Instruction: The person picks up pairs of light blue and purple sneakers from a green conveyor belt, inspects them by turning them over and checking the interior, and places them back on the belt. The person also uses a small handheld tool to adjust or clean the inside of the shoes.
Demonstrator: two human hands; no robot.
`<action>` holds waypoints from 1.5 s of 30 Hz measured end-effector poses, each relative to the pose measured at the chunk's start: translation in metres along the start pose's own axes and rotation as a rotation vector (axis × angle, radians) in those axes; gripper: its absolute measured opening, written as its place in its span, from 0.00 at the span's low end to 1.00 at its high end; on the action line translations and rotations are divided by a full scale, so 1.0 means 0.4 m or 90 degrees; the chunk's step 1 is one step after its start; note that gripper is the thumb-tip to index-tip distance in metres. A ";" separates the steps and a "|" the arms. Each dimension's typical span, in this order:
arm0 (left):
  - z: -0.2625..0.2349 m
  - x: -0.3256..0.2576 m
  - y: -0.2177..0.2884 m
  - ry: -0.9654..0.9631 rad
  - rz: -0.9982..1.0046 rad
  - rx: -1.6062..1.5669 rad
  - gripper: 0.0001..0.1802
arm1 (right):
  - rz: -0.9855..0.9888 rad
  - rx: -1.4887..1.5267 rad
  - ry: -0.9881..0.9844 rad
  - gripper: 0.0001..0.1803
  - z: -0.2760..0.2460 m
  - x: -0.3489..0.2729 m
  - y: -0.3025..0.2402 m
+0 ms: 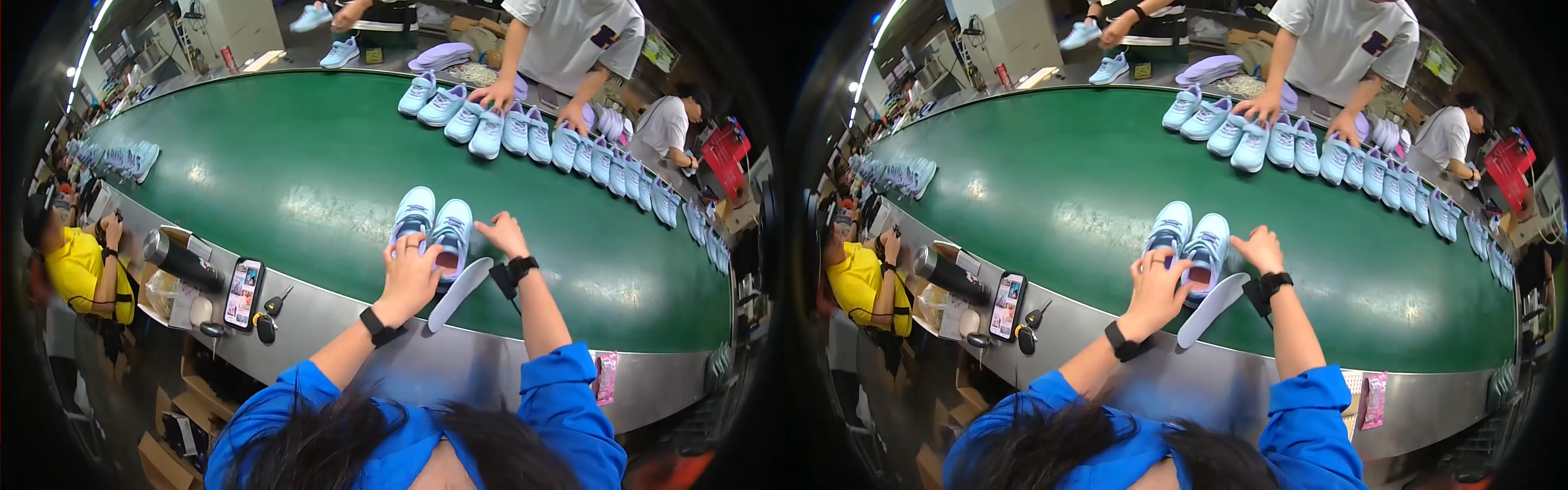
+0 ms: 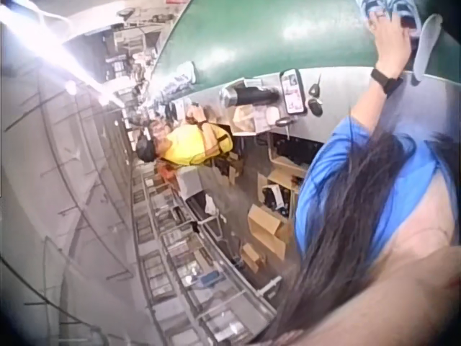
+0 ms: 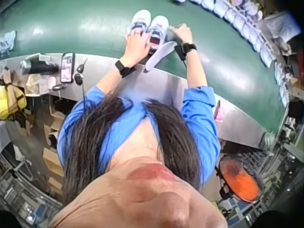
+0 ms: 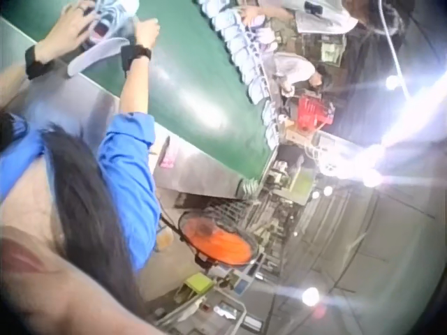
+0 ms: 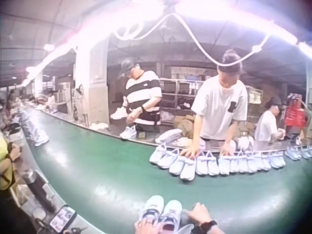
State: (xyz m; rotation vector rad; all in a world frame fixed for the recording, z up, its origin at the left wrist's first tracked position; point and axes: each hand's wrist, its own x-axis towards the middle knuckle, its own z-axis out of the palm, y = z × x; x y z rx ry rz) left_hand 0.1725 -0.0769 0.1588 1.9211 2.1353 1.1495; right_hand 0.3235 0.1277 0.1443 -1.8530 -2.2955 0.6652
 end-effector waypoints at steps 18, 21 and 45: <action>0.064 0.147 -0.136 -0.069 0.369 0.312 0.09 | -0.179 -0.103 0.010 0.31 0.137 -0.375 -0.009; 0.054 0.133 -0.152 -0.043 0.381 0.229 0.11 | -0.203 -0.078 -0.029 0.29 0.125 -0.349 0.015; -0.020 -0.140 0.160 -0.117 0.171 -0.052 0.09 | -0.192 0.546 -0.083 0.13 -0.132 -0.692 0.178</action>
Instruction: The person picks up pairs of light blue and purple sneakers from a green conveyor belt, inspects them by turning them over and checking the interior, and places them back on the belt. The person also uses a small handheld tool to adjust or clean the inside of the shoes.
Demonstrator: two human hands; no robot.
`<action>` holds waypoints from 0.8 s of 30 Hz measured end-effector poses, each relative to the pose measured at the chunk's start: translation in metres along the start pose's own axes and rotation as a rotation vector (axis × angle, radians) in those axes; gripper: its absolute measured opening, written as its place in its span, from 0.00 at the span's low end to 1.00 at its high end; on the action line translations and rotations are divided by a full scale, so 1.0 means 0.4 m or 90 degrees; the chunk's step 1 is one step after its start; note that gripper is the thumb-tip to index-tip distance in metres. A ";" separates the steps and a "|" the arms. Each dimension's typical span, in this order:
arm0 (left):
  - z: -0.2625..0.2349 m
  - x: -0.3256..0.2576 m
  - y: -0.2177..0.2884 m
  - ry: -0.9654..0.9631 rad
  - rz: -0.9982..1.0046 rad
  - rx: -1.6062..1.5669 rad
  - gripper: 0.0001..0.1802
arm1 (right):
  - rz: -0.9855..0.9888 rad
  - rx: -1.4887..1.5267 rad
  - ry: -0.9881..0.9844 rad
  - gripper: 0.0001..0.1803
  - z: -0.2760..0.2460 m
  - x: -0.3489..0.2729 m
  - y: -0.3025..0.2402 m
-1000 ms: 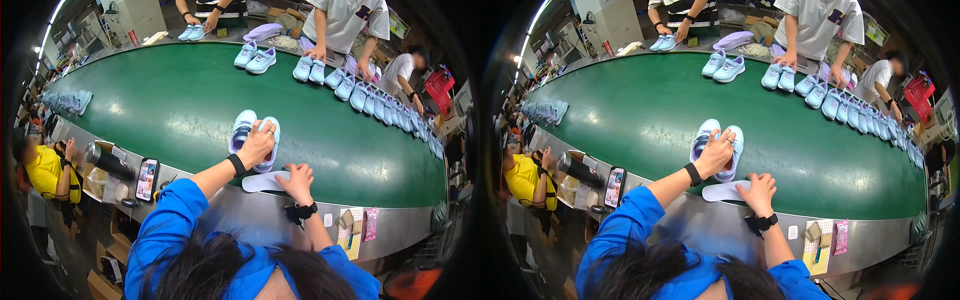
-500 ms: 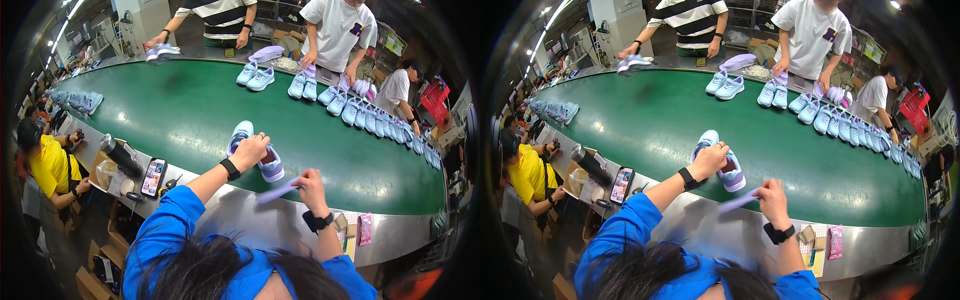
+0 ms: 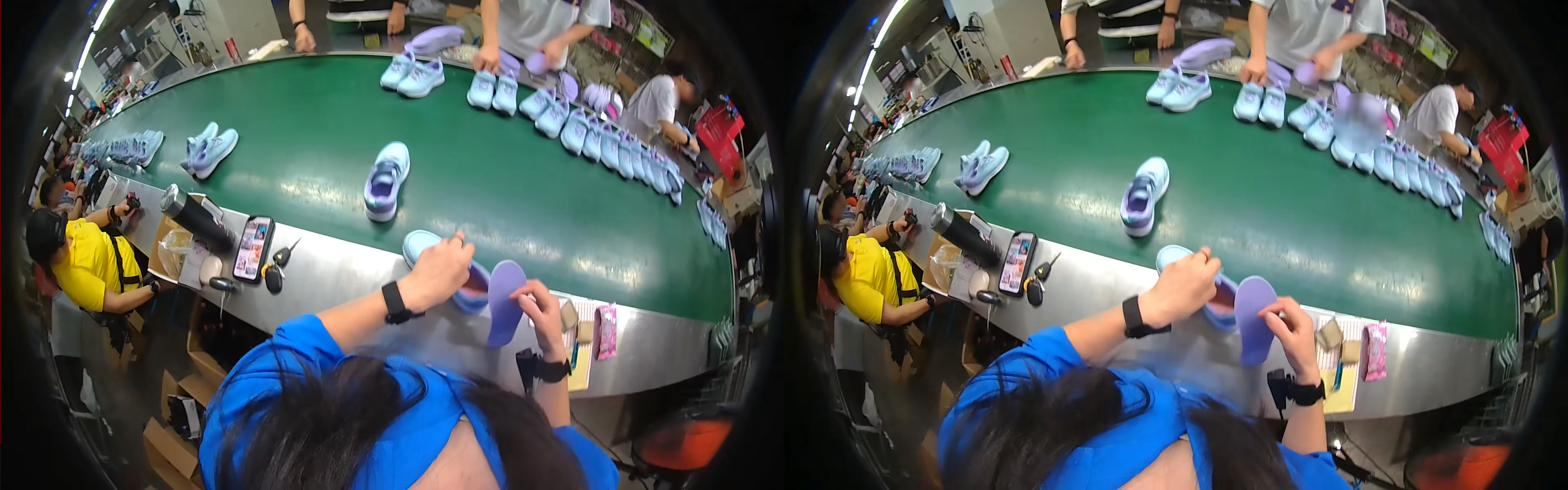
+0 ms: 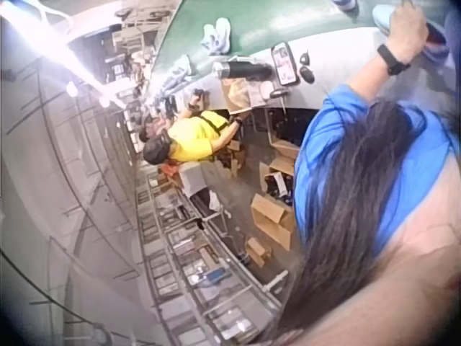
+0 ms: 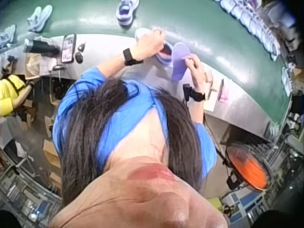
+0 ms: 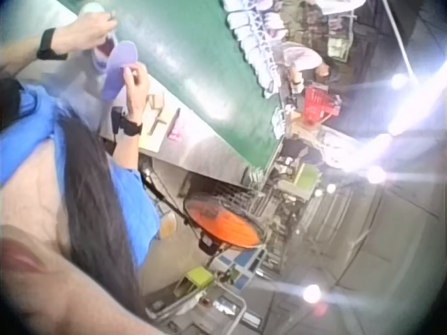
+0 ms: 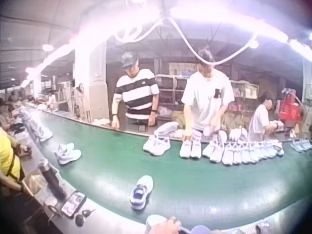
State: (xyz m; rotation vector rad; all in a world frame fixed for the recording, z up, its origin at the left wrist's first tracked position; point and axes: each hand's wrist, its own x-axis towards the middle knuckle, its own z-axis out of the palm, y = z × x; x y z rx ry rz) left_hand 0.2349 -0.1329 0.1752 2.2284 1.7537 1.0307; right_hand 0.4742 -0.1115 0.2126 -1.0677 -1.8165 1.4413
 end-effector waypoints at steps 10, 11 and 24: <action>0.019 -0.030 0.056 0.010 -0.007 -0.104 0.08 | -0.127 -0.501 0.097 0.31 0.098 -0.013 -0.023; 0.017 -0.031 0.053 0.007 -0.007 -0.109 0.08 | -0.145 -0.528 0.082 0.30 0.089 -0.021 -0.036; 0.037 -0.061 0.066 0.067 -0.004 -0.167 0.06 | -0.175 -0.582 0.090 0.17 0.146 -0.009 -0.026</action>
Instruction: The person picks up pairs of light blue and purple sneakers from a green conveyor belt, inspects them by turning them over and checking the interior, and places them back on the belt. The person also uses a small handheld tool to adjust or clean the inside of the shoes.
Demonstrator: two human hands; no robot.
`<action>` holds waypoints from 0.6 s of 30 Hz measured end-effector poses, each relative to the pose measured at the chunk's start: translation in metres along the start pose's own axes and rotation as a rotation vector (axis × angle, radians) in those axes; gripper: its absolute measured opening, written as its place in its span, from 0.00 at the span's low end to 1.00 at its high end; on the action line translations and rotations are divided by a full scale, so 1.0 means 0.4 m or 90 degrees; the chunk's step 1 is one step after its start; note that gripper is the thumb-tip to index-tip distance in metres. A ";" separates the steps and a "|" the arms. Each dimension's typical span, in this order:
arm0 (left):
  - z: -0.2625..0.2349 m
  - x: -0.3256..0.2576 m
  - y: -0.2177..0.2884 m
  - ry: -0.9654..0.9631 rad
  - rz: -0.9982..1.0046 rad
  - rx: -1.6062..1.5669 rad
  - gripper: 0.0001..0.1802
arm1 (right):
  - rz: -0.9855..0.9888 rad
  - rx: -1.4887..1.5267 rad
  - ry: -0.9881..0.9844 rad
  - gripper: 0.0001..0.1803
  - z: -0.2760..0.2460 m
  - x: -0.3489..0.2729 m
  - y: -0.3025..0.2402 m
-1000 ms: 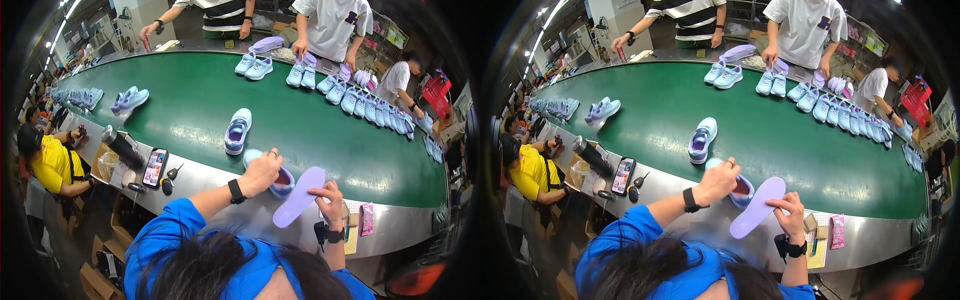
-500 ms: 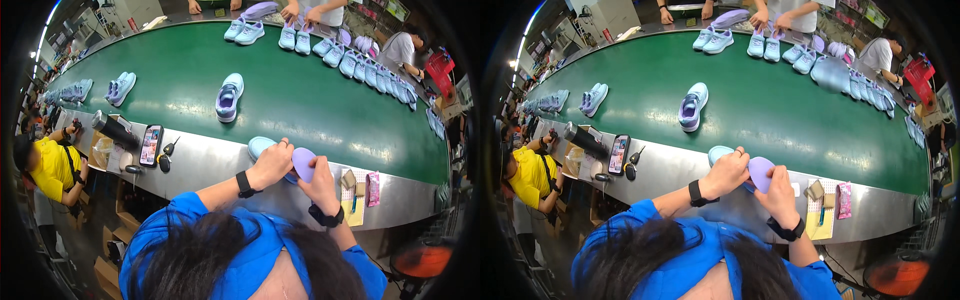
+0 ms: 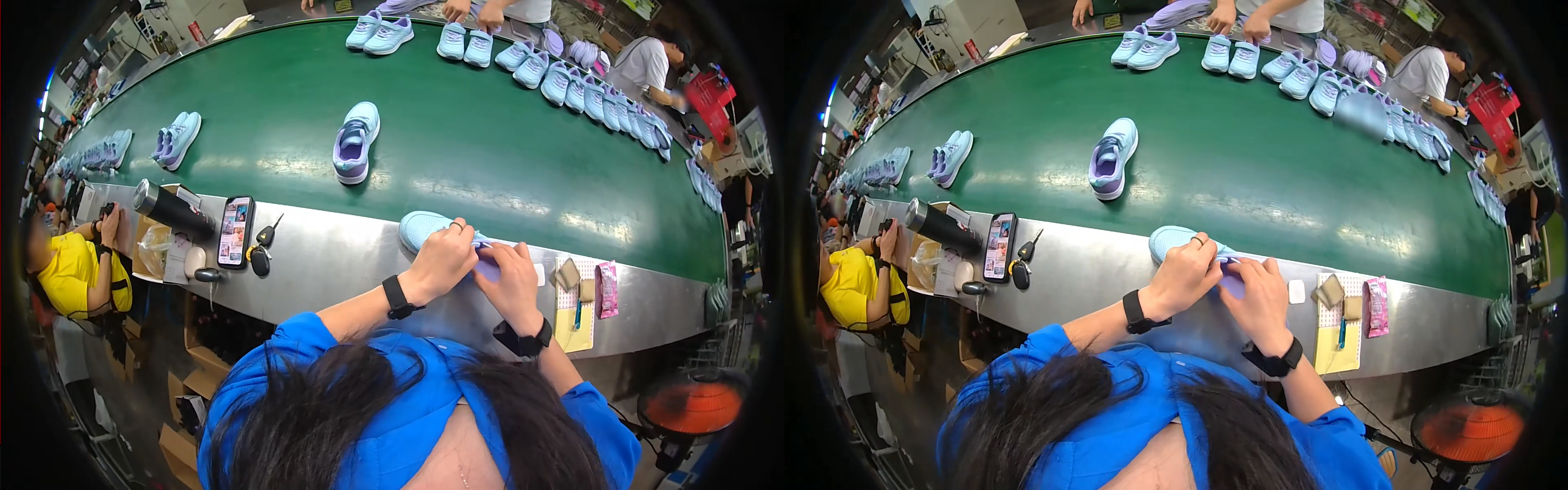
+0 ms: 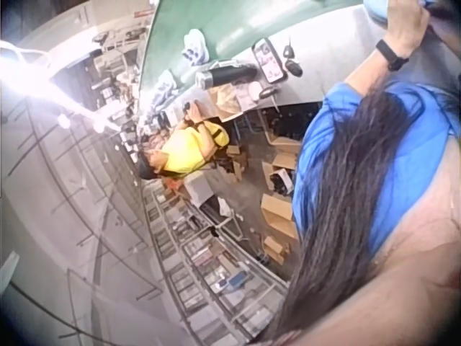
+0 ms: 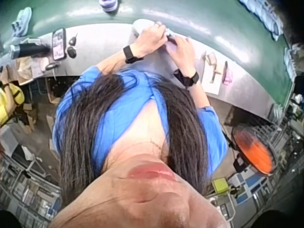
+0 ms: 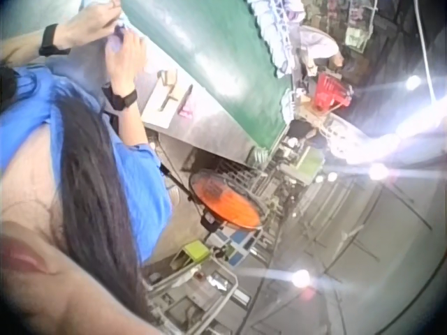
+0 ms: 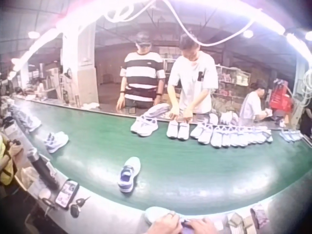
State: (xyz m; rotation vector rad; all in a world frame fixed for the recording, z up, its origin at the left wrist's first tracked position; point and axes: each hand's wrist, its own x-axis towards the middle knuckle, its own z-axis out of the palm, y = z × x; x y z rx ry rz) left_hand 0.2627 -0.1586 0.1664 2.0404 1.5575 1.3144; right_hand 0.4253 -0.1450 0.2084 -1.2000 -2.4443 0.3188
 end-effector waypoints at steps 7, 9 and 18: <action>0.002 0.007 0.000 -0.027 -0.031 0.003 0.06 | 0.022 -0.056 0.040 0.19 -0.055 -0.013 -0.011; 0.003 0.003 -0.001 -0.027 -0.037 0.007 0.06 | 0.023 -0.056 -0.007 0.19 -0.067 -0.025 -0.001; -0.001 0.017 -0.008 -0.034 -0.015 0.010 0.07 | -0.114 0.038 0.033 0.13 0.051 0.032 0.031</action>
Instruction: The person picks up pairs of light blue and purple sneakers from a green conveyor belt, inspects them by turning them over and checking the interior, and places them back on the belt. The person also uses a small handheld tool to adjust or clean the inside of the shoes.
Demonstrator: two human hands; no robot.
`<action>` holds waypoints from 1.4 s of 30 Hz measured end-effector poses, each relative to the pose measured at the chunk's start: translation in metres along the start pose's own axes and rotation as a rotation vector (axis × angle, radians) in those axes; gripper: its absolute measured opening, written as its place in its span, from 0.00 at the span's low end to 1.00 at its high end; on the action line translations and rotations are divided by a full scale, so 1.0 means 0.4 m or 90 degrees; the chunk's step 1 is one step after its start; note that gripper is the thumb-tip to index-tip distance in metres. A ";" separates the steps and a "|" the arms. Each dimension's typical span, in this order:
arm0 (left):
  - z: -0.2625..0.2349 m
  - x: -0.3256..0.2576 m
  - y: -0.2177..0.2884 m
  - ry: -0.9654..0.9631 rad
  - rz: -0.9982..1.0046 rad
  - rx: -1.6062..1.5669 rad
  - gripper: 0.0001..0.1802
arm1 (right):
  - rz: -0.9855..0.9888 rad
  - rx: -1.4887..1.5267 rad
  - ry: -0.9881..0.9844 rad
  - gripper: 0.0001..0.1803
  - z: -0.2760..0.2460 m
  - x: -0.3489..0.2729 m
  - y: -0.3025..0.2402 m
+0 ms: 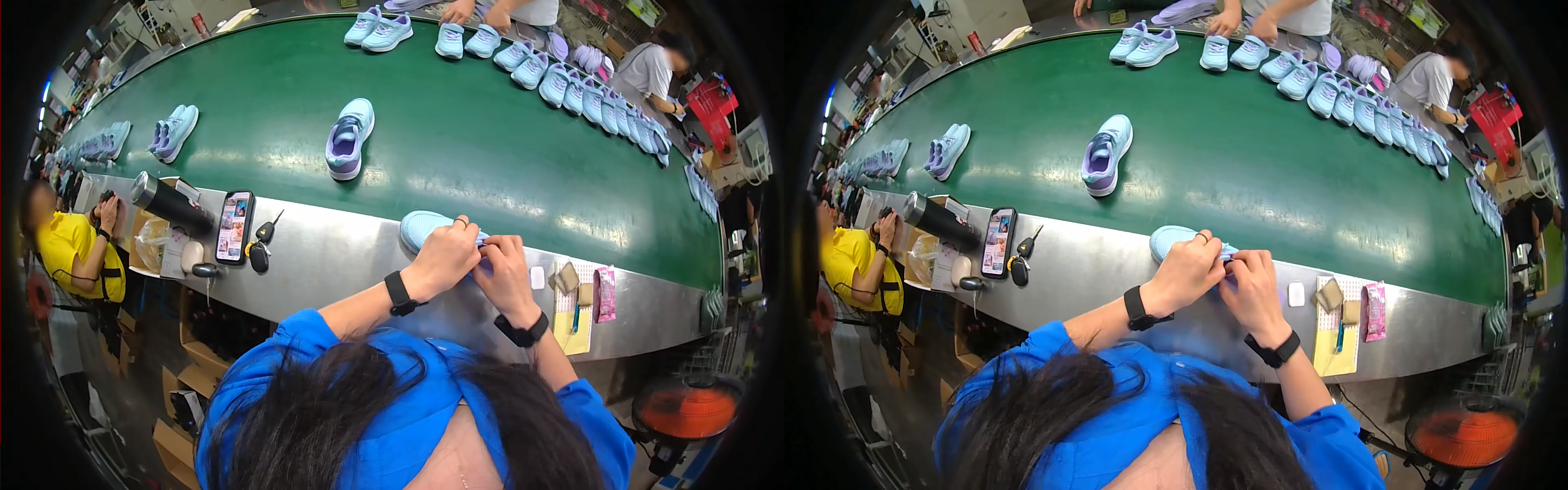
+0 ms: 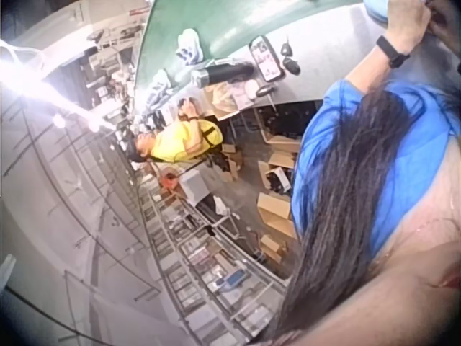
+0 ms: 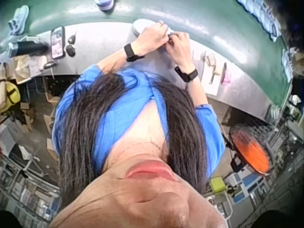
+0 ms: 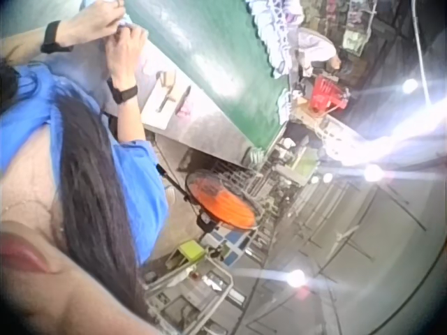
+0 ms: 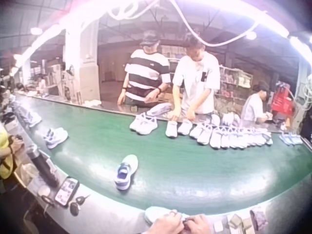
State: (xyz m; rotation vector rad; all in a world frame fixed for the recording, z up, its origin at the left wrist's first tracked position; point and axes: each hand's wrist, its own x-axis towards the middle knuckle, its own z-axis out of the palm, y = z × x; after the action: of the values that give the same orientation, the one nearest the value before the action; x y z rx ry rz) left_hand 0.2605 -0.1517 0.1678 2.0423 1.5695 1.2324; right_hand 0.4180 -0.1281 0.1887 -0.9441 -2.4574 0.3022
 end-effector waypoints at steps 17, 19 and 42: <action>-0.006 0.003 0.006 -0.015 0.041 0.031 0.07 | -0.032 -0.101 0.011 0.07 -0.015 0.005 0.018; -0.006 0.003 0.007 -0.011 0.013 0.018 0.07 | -0.004 -0.156 -0.033 0.15 -0.059 0.017 -0.009; -0.008 -0.004 0.001 -0.007 0.010 -0.013 0.07 | -0.135 -0.098 -0.100 0.04 -0.036 0.030 0.041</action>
State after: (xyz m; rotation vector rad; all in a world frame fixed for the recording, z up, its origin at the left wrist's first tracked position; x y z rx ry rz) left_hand 0.2581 -0.1542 0.1693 2.0490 1.5324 1.2347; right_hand 0.4271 -0.1073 0.1994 -0.7355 -2.7301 0.1202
